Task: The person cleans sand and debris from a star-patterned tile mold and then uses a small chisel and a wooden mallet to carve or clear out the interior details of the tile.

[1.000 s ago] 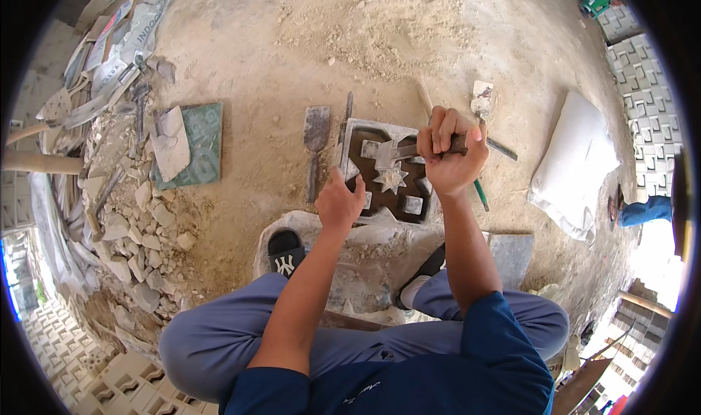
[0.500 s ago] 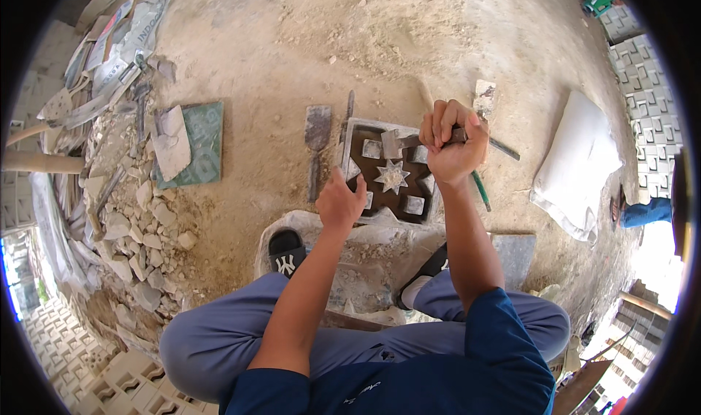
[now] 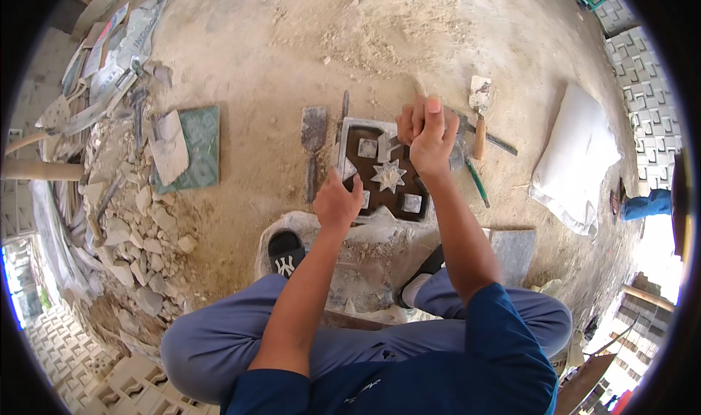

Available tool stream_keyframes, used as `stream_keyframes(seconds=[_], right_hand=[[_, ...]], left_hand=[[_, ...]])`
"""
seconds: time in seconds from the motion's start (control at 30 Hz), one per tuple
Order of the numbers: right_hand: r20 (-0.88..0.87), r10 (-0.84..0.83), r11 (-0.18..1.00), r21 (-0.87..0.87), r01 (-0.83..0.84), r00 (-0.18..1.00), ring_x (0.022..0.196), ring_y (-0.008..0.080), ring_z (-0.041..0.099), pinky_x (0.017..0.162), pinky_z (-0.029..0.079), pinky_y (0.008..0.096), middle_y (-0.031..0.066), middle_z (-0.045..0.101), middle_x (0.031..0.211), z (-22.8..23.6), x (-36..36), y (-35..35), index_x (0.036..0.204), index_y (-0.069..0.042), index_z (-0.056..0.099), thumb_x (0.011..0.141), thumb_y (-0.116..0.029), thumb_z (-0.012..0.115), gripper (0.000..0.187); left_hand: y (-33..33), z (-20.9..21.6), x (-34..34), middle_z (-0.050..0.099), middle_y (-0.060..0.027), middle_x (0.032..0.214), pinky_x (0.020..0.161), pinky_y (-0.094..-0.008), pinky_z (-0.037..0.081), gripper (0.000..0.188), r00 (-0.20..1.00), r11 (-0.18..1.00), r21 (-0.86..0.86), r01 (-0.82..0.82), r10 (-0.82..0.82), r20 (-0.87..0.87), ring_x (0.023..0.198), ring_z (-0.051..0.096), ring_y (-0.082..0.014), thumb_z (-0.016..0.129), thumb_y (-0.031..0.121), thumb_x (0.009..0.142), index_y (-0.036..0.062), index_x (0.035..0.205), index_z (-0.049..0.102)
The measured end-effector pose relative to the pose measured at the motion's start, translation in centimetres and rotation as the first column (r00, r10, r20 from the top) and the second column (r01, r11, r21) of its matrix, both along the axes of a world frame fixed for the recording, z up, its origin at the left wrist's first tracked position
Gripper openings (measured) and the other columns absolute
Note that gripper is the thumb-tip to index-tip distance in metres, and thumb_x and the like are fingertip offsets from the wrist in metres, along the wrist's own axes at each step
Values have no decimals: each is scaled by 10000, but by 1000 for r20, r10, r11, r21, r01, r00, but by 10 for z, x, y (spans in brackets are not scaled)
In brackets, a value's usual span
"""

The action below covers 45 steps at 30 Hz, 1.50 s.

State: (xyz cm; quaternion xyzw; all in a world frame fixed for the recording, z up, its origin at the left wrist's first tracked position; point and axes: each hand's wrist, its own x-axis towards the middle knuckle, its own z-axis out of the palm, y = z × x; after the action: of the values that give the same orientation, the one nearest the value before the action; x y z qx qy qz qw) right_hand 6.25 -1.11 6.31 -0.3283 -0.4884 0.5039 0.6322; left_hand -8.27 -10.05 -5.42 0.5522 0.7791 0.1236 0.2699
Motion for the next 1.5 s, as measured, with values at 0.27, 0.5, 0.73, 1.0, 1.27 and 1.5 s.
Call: stream_keyframes(seconds=[0.27, 0.5, 0.73, 1.0, 1.27, 1.5], right_hand=[[257, -72, 993, -75, 94, 964, 485, 74, 351, 429, 259, 257, -36, 392, 575, -35, -22, 18, 738, -93, 432, 1081, -349, 490, 432], [282, -100, 971, -180, 155, 954, 538, 34, 339, 459, 283, 276, -84, 405, 581, -11, -30, 12, 632, -24, 494, 1042, -269, 587, 487], [289, -43, 998, -38, 57, 956, 526, 4, 352, 450, 226, 252, -90, 421, 570, -12, -26, 24, 586, -65, 471, 1061, -184, 548, 495], [239, -156, 978, -97, 183, 959, 495, 22, 341, 440, 209, 267, -85, 406, 539, -19, -25, 34, 584, -64, 448, 1050, -180, 557, 493], [164, -245, 967, -35, 254, 955, 473, 32, 335, 430, 236, 250, -66, 415, 525, -12, -14, 17, 600, -81, 455, 1060, -143, 509, 467], [70, -277, 960, -13, 279, 958, 417, 69, 284, 392, 200, 272, -43, 320, 513, -21, -8, -3, 633, -97, 417, 1070, -221, 492, 461]], left_hand=[[3, -10, -3, 707, -225, 1044, 784, -535, 556, 592, 999, 1000, 24, 10, -9, -36, 919, 701, -418, 598, 489, 919, 21, 1280, 555], [-4, -13, -5, 703, -229, 1011, 764, -535, 555, 564, 998, 996, 87, -16, 21, -58, 899, 698, -424, 604, 481, 918, 21, 1241, 551], [-2, -14, -4, 703, -228, 1020, 765, -535, 556, 573, 999, 997, 82, -4, 7, -35, 898, 699, -424, 603, 477, 919, 17, 1257, 544], [1, -9, -5, 702, -246, 1034, 795, -526, 557, 605, 1000, 999, 36, 8, -7, -19, 933, 696, -423, 596, 494, 921, -4, 1263, 565], [-2, -9, -7, 700, -258, 1068, 847, -536, 544, 651, 1000, 1000, 23, -6, 7, -29, 987, 686, -430, 591, 508, 918, -11, 1312, 565], [-2, -9, -2, 698, -265, 1064, 842, -540, 543, 657, 1000, 999, 34, -6, 7, -27, 987, 681, -440, 585, 524, 916, -8, 1300, 566]])
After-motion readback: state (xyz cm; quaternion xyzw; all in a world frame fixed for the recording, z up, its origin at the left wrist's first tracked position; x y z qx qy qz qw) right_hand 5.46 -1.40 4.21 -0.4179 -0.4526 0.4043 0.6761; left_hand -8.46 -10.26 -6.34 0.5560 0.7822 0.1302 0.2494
